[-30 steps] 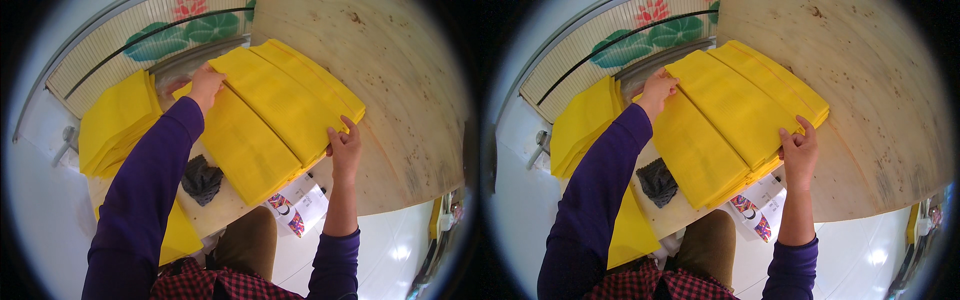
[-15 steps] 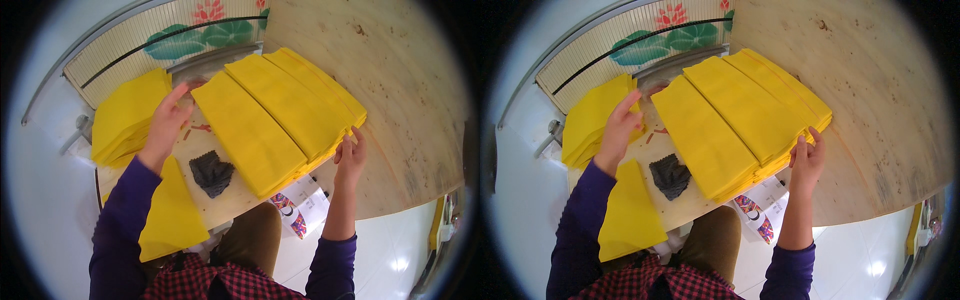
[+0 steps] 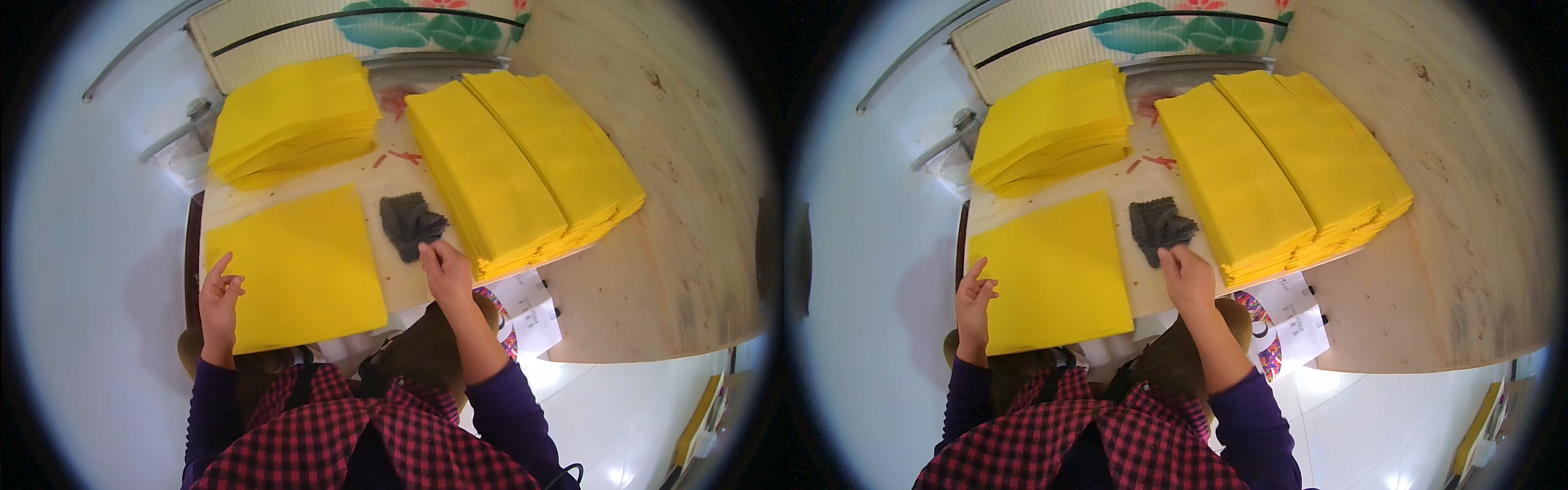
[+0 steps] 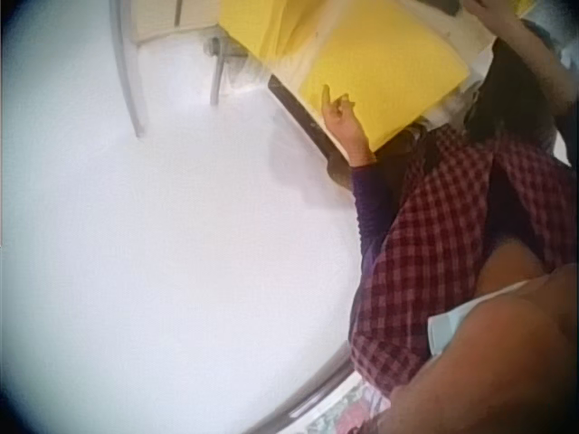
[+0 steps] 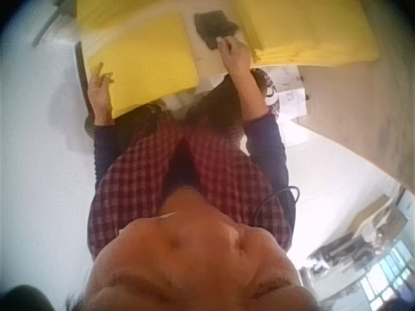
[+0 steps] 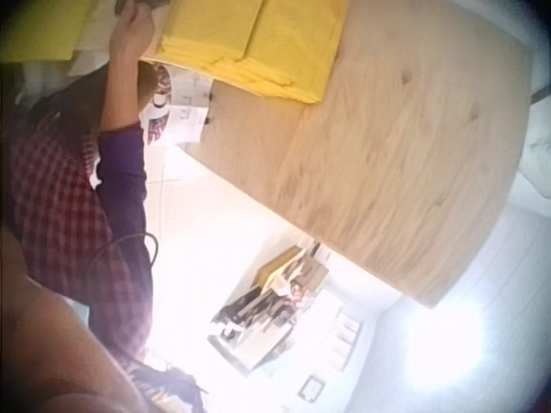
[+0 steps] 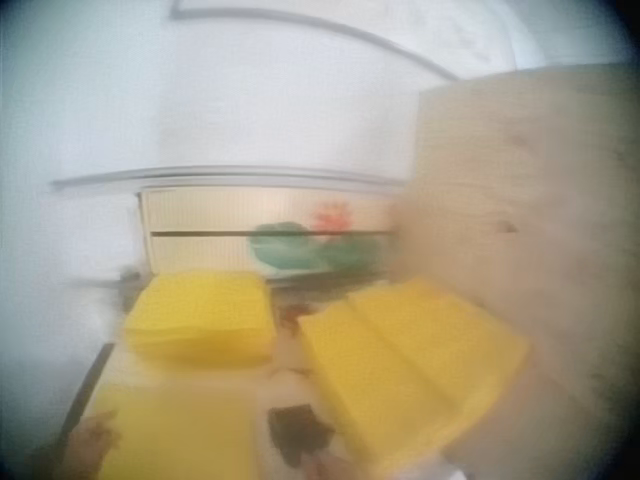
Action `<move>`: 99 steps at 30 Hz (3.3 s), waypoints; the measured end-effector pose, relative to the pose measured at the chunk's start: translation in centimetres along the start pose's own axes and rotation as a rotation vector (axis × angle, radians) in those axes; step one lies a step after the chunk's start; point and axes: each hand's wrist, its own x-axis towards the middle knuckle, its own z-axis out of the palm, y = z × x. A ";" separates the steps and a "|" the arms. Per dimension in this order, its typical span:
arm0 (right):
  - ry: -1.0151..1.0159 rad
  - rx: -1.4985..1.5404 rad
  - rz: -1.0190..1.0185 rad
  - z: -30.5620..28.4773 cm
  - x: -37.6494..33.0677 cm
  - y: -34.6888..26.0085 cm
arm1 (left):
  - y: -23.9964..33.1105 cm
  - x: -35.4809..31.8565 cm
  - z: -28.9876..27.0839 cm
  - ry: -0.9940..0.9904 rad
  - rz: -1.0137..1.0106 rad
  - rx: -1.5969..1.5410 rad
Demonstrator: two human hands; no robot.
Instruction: The person folds large yellow sheets by hand on a table, pressing the creases and stacking the finished pieces. The person repeats the folding process on multiple sheets and places the folded items into a growing stack.
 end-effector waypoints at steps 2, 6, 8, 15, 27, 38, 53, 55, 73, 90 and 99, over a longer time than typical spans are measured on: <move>0.133 -0.150 -0.217 2.4 1.8 1.0 | -0.7 -1.3 -1.7 0.029 -0.056 0.024; 0.106 -0.270 -0.179 4.9 3.0 2.8 | -2.0 -3.2 -4.5 0.102 -0.004 0.061; 0.058 -0.229 -0.085 4.9 3.1 3.3 | -2.8 -4.2 -5.4 0.125 0.003 0.094; 0.117 -0.379 -0.072 5.2 2.7 3.0 | -4.7 -5.9 -6.9 0.102 0.017 0.087; 0.271 0.268 0.016 2.0 -5.2 6.0 | -10.0 -7.7 -14.3 0.379 0.124 0.289; -0.079 -0.399 -0.124 0.0 -10.8 6.4 | -14.3 -8.7 -18.6 0.324 0.080 0.979; -1.081 -1.429 0.304 5.9 -4.8 6.9 | -14.2 -3.8 -20.0 -0.128 -0.471 1.435; -1.049 -1.437 0.275 5.9 -5.2 6.9 | -14.1 -3.8 -20.2 -0.131 -0.499 1.433; -0.868 -1.478 0.206 2.7 -8.2 -0.6 | -12.6 -5.6 -21.6 -0.118 -0.366 1.384; -0.483 -1.106 -0.158 3.3 -11.6 3.8 | -14.8 -6.4 -22.2 0.142 -0.149 1.098; -0.330 -0.852 -0.090 2.4 -12.4 3.7 | -11.7 -6.1 -18.4 0.228 0.071 0.189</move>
